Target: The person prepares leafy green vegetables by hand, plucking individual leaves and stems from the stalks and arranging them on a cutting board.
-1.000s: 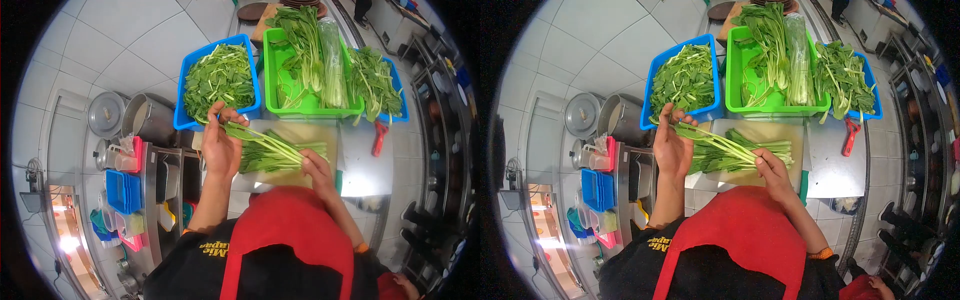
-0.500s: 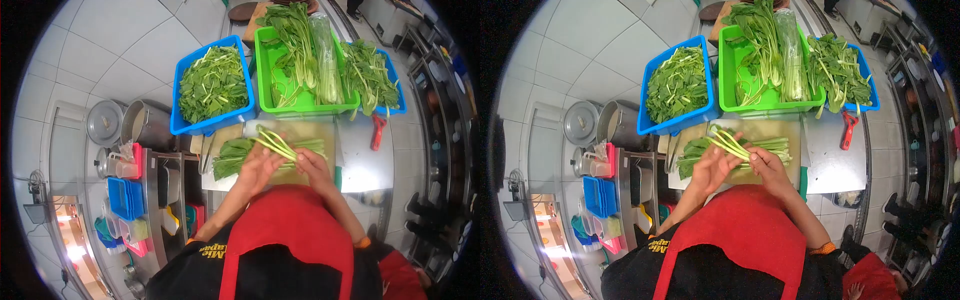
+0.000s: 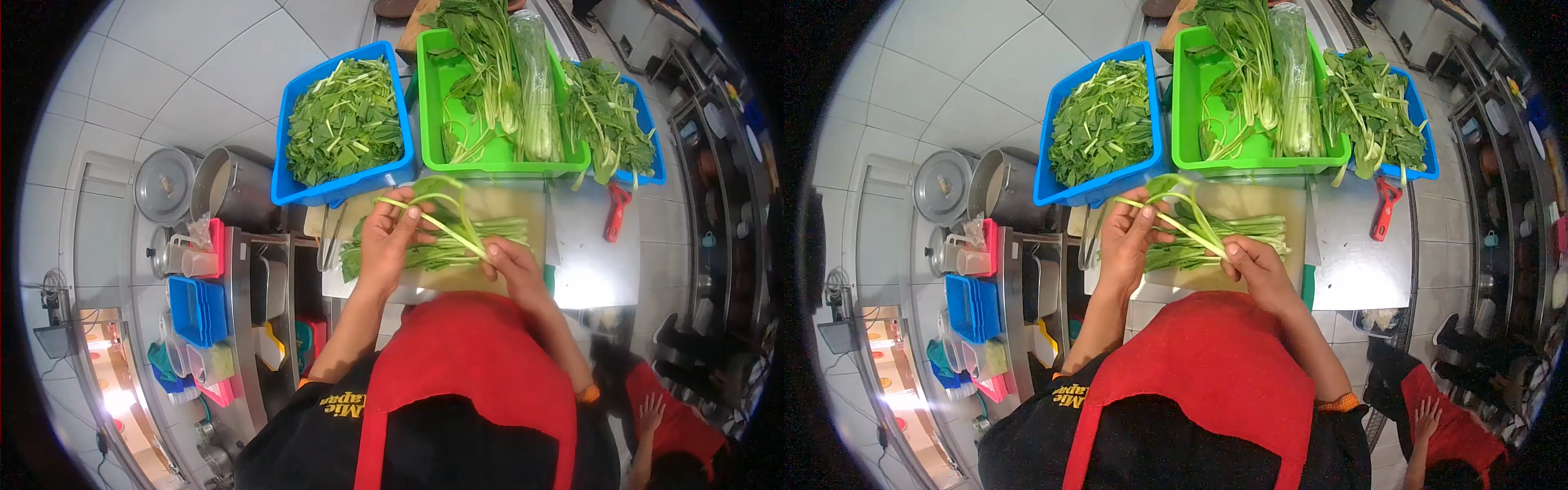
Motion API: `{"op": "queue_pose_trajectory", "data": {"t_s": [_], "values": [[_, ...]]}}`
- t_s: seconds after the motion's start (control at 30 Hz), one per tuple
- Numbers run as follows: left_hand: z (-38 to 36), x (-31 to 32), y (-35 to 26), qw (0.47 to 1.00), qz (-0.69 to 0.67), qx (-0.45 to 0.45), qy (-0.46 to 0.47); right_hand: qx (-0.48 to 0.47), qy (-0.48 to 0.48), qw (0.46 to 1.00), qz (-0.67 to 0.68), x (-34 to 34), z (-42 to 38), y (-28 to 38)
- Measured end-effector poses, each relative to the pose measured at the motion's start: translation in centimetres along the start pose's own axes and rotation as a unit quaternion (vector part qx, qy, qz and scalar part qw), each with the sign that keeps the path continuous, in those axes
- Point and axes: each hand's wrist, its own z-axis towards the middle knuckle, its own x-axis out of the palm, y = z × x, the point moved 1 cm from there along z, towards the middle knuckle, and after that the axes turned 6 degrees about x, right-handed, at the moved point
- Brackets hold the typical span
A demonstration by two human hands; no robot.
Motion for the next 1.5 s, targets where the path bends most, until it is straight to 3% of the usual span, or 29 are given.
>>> {"op": "queue_pose_trajectory", "data": {"t_s": [0.07,0.27,0.4,0.5,0.57,0.7,0.8,0.9,0.97,1.07,1.1,1.17,1.2,1.27,1.33,1.37,1.4,1.47,1.5], "values": [[0.3,-1.0,0.3,0.997,0.063,0.006,0.044,0.010,0.026,1.000,-0.010,0.0,-0.2,0.8],[0.5,-0.1,-0.6,0.993,0.094,0.066,0.023,0.016,0.040,0.999,-0.020,0.3,-0.1,0.7],[0.6,-1.3,0.7,0.993,0.116,0.023,-0.005,0.022,0.034,0.999,-0.034,0.1,0.0,0.4],[0.9,-2.4,0.5,0.994,0.109,0.009,-0.028,0.030,0.027,0.998,-0.038,0.0,-0.2,0.3],[1.0,-3.2,0.4,0.999,0.034,-0.024,0.009,0.034,0.007,0.998,-0.043,-0.1,-0.3,0.2],[0.3,-2.1,0.3,1.000,0.028,0.007,0.001,0.022,-0.007,0.995,-0.101,0.1,-0.3,0.4],[-0.8,-0.8,2.8,0.996,-0.026,0.048,-0.070,0.018,-0.020,0.996,-0.090,0.6,-0.3,0.4],[-2.4,-0.1,4.5,0.994,-0.046,-0.013,-0.102,-0.009,-0.011,0.998,-0.064,1.0,-0.1,0.8],[-2.8,0.3,4.7,0.988,-0.122,-0.081,0.056,-0.005,-0.016,0.997,-0.079,1.2,-0.1,1.1],[-2.7,1.3,3.9,0.984,-0.095,-0.060,0.137,0.025,0.010,0.990,-0.137,1.3,-0.1,1.2],[-2.6,1.5,3.5,0.992,-0.036,-0.043,0.115,0.024,0.011,0.990,-0.138,1.5,0.1,1.2],[-2.4,2.0,2.8,0.993,0.002,-0.030,0.113,-0.179,-0.144,0.913,-0.336,1.9,0.4,1.7],[-2.2,2.1,2.6,0.993,0.039,-0.019,0.112,-0.182,-0.146,0.912,-0.337,2.0,0.6,2.0],[-2.2,2.2,3.1,0.990,0.073,-0.001,0.121,-0.294,-0.238,0.848,-0.372,2.2,0.6,3.6],[-2.5,2.8,3.0,0.978,0.167,0.056,0.110,-0.324,-0.220,0.842,-0.372,3.4,0.6,5.6],[-2.7,1.2,4.2,0.959,0.244,-0.004,0.142,-0.353,-0.198,0.836,-0.372,3.9,0.7,6.1],[-2.7,1.2,4.5,0.959,0.245,-0.003,0.146,-0.353,-0.202,0.835,-0.371,4.0,0.9,6.0],[-2.9,1.6,4.5,0.932,0.284,0.128,0.184,-0.284,-0.185,0.859,-0.384,3.9,1.5,5.2],[-2.9,2.0,4.1,0.946,0.256,0.106,0.169,-0.285,-0.188,0.858,-0.385,3.7,1.7,4.8]]}}
